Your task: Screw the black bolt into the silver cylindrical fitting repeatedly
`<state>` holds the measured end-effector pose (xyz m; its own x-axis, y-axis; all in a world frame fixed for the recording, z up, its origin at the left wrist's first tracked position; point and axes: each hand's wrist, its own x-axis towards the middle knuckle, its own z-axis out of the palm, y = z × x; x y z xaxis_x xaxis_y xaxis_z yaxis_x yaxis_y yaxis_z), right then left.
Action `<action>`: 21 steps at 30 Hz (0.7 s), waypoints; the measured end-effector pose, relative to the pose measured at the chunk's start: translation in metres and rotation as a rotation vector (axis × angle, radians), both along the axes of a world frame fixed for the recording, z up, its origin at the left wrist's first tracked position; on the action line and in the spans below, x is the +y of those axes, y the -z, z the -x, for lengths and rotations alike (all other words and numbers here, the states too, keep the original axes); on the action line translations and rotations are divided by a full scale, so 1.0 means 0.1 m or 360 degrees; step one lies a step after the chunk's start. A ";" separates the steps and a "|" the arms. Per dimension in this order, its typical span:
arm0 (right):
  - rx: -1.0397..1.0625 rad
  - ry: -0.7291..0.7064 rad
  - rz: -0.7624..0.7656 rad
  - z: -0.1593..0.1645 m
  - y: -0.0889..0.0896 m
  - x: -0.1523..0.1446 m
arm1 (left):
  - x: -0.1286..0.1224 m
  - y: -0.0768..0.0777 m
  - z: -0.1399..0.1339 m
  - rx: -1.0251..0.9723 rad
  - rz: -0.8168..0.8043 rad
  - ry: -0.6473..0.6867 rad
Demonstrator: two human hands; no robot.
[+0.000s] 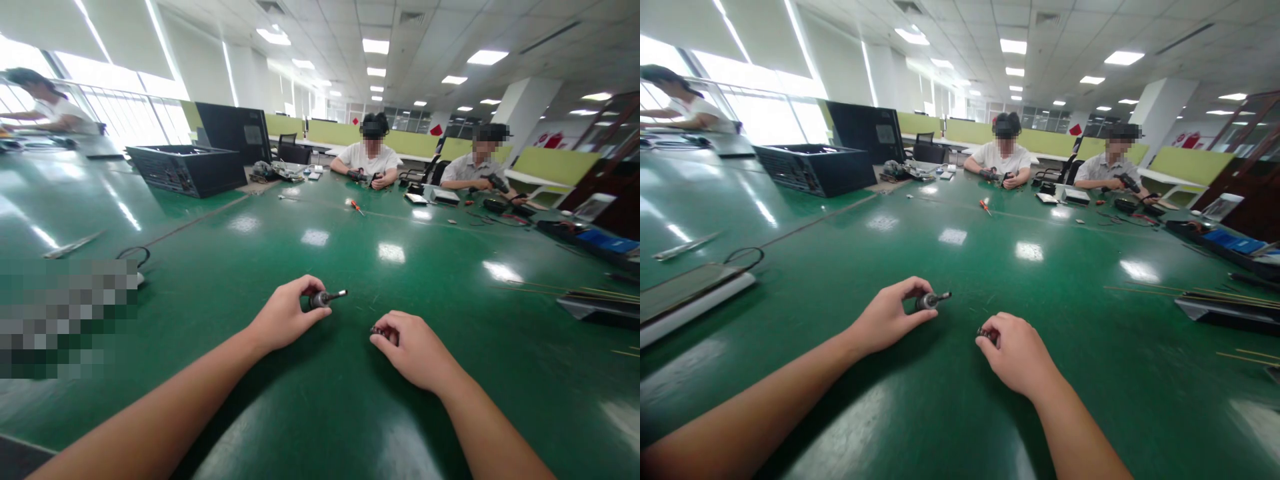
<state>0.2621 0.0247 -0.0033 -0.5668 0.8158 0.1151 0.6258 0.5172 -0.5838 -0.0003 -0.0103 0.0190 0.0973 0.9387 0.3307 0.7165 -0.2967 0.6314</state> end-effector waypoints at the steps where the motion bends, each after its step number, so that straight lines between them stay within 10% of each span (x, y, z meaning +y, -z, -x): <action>1: 0.0010 0.0000 0.0002 0.00 0.01 0.00 | -0.03 -0.03 0.06 -0.0049 0.0012 -0.0044; 12: 0.0072 -0.0044 0.0027 0.04 0.03 -0.02 | -1.00 -0.12 1.20 0.0247 0.0320 -0.0830; 21: 0.0139 -0.0099 0.0084 0.07 -0.04 -0.08 | -1.34 -0.05 1.51 0.0451 0.0152 -0.1168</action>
<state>0.2552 0.0169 0.0006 -0.6062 0.7855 0.1243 0.5389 0.5207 -0.6622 -0.1516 -0.1441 0.0244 -0.4889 0.8188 0.3009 0.8455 0.3599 0.3944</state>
